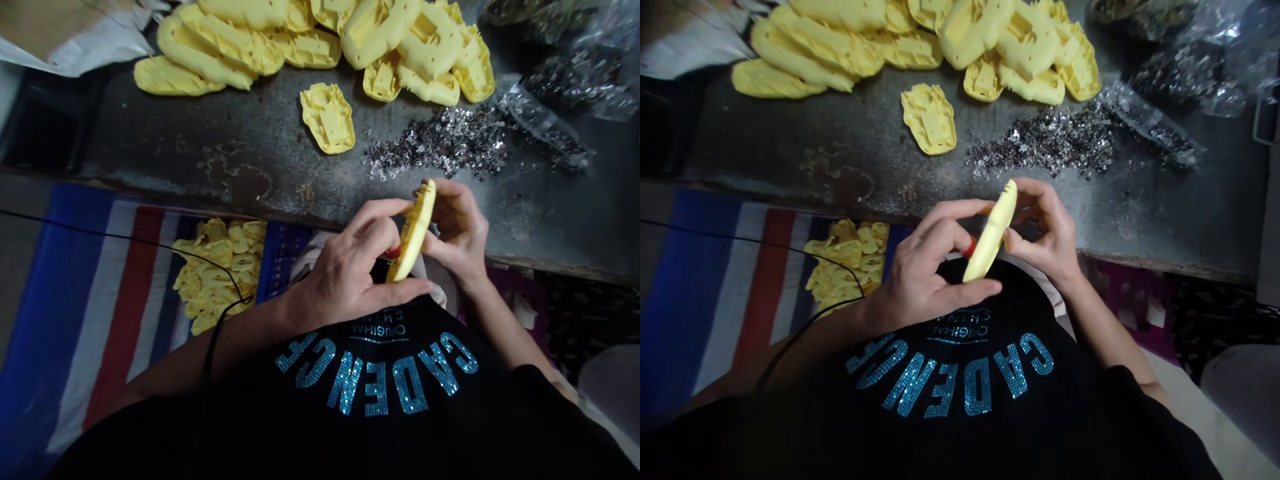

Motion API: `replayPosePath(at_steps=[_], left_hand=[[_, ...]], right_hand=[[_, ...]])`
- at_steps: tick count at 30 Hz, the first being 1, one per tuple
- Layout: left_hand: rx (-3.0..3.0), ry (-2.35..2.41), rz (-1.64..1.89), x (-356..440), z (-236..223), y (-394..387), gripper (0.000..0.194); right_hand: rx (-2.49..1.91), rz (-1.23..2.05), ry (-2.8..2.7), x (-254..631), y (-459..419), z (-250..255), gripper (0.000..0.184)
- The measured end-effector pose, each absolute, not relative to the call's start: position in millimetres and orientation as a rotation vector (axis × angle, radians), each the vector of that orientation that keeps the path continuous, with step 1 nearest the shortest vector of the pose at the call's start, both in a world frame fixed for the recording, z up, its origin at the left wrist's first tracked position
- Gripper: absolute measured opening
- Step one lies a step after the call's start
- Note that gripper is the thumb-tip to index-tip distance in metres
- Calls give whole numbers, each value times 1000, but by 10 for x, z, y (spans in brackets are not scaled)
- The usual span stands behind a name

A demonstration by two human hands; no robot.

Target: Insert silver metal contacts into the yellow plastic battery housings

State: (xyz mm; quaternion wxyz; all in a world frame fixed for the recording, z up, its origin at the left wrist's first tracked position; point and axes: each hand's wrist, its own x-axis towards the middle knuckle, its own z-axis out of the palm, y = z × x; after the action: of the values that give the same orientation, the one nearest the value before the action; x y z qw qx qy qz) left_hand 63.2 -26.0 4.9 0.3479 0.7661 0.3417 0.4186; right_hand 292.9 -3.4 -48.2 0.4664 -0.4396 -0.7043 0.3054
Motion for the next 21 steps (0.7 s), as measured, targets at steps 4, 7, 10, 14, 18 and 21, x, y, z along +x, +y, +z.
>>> replayPosePath(at_steps=[4,7,10,14,18,21], left_hand=[[1719,759,871,553,27,-243,91],[1768,713,744,548,41,-205,105],[1845,651,790,572,43,-179,100],[1936,628,889,592,-26,-174,85],[1960,544,1042,544,-132,-156,77],[1874,554,1037,431,-211,-160,73]], right_hand=[[-1090,556,-1681,2950,-174,-536,54],[-977,412,-1593,2945,-183,-590,59],[-981,318,-1582,2973,-171,-624,64],[-1248,308,-1644,3031,-205,-590,64],[-1119,318,-1633,3003,-210,-570,63],[-1022,429,-1604,2920,-209,-554,65]])
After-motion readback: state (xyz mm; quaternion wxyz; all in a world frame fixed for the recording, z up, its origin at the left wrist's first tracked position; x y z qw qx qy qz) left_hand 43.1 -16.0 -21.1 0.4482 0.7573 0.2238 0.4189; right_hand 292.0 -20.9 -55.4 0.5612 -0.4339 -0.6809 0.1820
